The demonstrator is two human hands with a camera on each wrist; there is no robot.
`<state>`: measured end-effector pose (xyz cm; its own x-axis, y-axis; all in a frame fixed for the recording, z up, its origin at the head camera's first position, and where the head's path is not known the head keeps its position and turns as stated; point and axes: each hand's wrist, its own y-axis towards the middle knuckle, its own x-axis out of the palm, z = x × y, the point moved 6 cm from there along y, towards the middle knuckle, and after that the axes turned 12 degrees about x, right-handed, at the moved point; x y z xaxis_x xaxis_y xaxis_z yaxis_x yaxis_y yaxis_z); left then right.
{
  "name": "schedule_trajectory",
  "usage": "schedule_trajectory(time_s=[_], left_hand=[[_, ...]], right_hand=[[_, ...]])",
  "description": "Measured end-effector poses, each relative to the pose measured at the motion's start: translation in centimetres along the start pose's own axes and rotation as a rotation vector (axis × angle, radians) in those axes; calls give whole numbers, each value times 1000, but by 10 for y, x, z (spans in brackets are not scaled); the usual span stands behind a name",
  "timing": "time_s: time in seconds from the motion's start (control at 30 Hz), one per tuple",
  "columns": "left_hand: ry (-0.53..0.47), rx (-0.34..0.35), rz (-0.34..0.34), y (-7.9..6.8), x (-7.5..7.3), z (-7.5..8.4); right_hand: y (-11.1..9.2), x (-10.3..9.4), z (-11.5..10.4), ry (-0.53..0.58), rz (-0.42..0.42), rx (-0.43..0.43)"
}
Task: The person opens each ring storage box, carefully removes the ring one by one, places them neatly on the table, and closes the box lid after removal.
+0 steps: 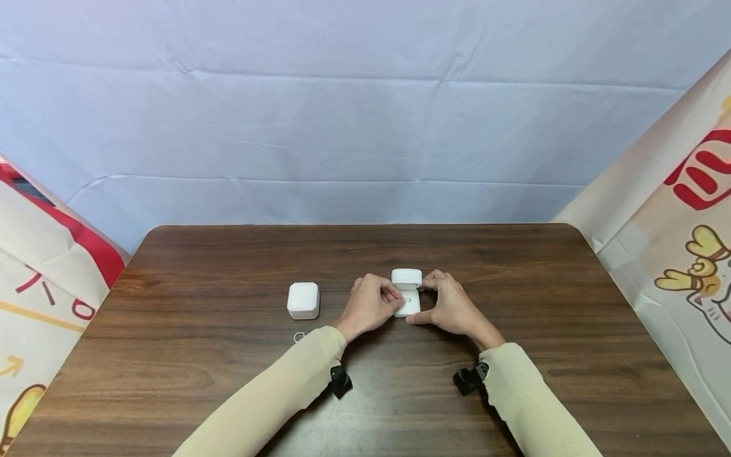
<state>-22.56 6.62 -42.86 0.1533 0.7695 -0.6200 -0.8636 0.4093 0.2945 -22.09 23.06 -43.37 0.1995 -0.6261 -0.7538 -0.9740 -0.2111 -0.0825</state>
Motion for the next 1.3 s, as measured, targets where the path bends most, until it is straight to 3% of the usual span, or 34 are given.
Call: schedule_trajectory(time_s=[0.43,0.6,1.1,1.3], left_hand=[[91,68,-25,1,1,7],[105,65,-53,1,2,9],[86,54,-21,0,-3,6],[41,54,-19,1,-7,13]], right_hand=[[1,0,1,3,-6,4],[1,-1,0,13,-14,3],[3,3,4,19,-20,19],[3,3,4,13,-21,20]])
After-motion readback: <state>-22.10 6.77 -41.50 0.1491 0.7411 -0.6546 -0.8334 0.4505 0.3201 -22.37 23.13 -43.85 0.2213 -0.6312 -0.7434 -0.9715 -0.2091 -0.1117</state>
